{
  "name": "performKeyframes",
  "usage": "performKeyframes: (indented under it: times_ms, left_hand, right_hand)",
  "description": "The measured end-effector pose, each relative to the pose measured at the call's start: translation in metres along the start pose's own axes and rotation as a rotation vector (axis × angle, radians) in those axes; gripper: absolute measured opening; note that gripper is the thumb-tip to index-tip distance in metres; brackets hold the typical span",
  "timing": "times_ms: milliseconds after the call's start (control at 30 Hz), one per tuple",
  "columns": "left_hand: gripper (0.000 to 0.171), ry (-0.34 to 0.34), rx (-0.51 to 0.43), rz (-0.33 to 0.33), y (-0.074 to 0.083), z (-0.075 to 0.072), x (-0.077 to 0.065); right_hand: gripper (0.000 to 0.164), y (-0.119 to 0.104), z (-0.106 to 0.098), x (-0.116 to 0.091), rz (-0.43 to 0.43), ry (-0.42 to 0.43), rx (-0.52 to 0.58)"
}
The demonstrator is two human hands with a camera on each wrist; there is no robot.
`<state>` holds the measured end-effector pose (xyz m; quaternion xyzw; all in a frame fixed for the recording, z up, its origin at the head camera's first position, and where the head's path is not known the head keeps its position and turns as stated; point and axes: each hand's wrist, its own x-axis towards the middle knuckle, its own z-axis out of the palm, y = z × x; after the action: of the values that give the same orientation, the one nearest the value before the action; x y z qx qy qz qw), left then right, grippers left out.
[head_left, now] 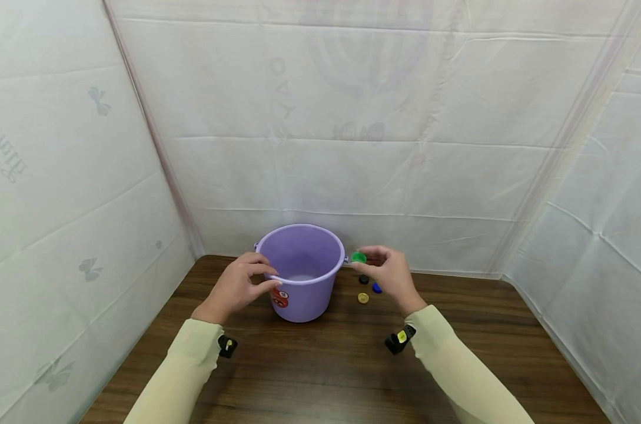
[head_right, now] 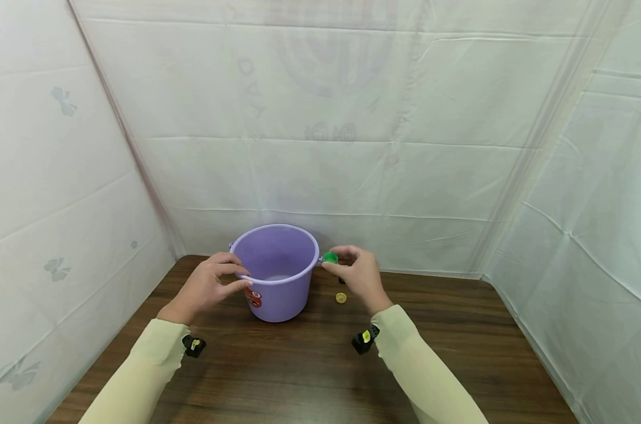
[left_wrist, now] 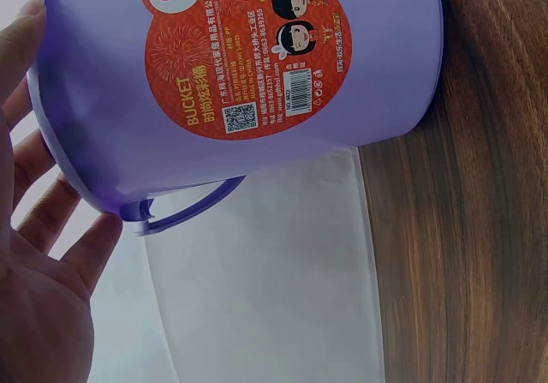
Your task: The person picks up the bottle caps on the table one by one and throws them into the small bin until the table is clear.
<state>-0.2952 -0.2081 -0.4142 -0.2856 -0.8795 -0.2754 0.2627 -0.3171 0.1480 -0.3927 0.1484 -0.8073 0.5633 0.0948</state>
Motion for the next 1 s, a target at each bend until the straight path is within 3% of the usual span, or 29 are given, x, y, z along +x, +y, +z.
performKeyframes:
  times_ms: [667, 1000]
  left_hand:
    - [0.014, -0.008, 0.003, -0.016, -0.001, 0.002, -0.001]
    - [0.014, 0.006, 0.008, 0.004, -0.001, 0.002, -0.001]
  right_hand:
    - [0.036, -0.020, 0.017, 0.013, -0.043, -0.001, 0.044]
    - [0.036, -0.014, 0.030, 0.023, -0.043, 0.013, 0.081]
